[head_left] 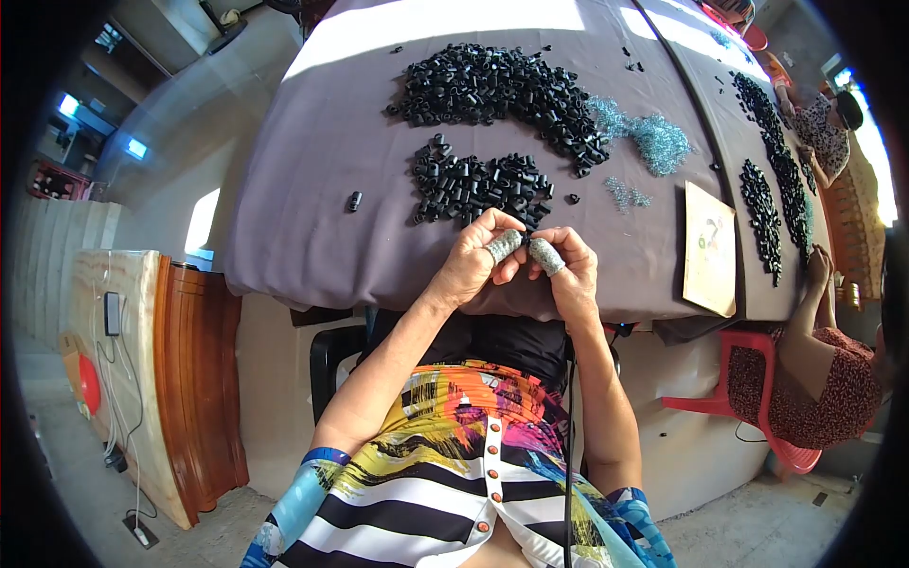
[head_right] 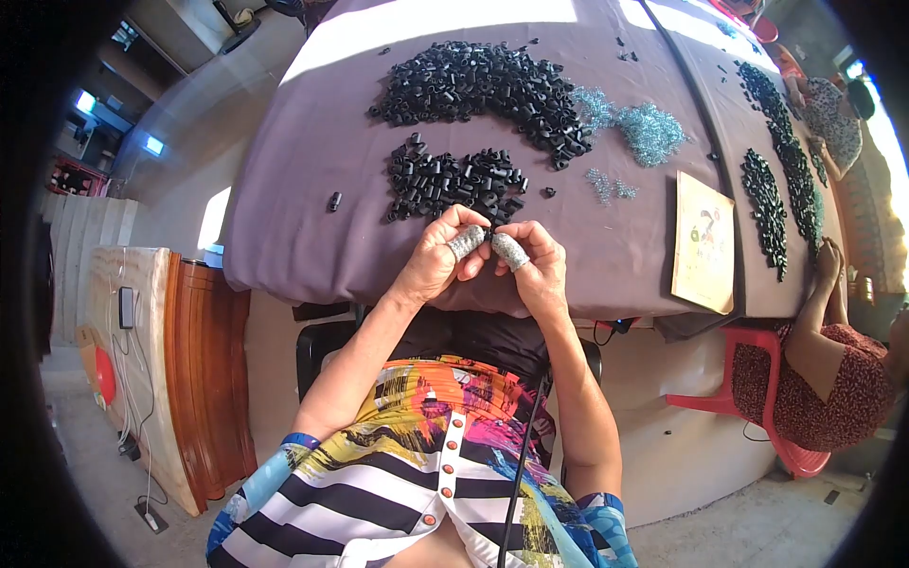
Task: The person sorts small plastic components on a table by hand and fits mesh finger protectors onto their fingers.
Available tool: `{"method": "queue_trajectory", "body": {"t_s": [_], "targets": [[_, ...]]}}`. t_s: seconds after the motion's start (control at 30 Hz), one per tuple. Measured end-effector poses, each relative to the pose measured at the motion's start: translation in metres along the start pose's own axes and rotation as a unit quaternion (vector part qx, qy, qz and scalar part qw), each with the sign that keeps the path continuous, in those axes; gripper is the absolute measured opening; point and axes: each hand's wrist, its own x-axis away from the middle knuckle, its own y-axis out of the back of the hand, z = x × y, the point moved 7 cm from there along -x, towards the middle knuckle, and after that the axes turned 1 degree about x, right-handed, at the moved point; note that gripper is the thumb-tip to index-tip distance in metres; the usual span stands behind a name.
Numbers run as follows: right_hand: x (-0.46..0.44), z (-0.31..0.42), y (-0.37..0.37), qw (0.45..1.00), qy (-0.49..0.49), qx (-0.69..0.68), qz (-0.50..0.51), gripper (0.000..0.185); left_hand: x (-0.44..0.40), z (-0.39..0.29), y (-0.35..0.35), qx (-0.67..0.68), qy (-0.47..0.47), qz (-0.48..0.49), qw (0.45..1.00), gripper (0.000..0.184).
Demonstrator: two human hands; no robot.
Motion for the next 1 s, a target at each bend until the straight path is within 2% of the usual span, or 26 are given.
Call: {"method": "queue_trajectory", "body": {"t_s": [1.0], "targets": [[0.0018,0.0062,-0.0042,0.999,0.006,0.053,0.004,0.003,0.0014,-0.0004,0.0019,0.004,-0.011,-0.008,1.000,0.011]]}}
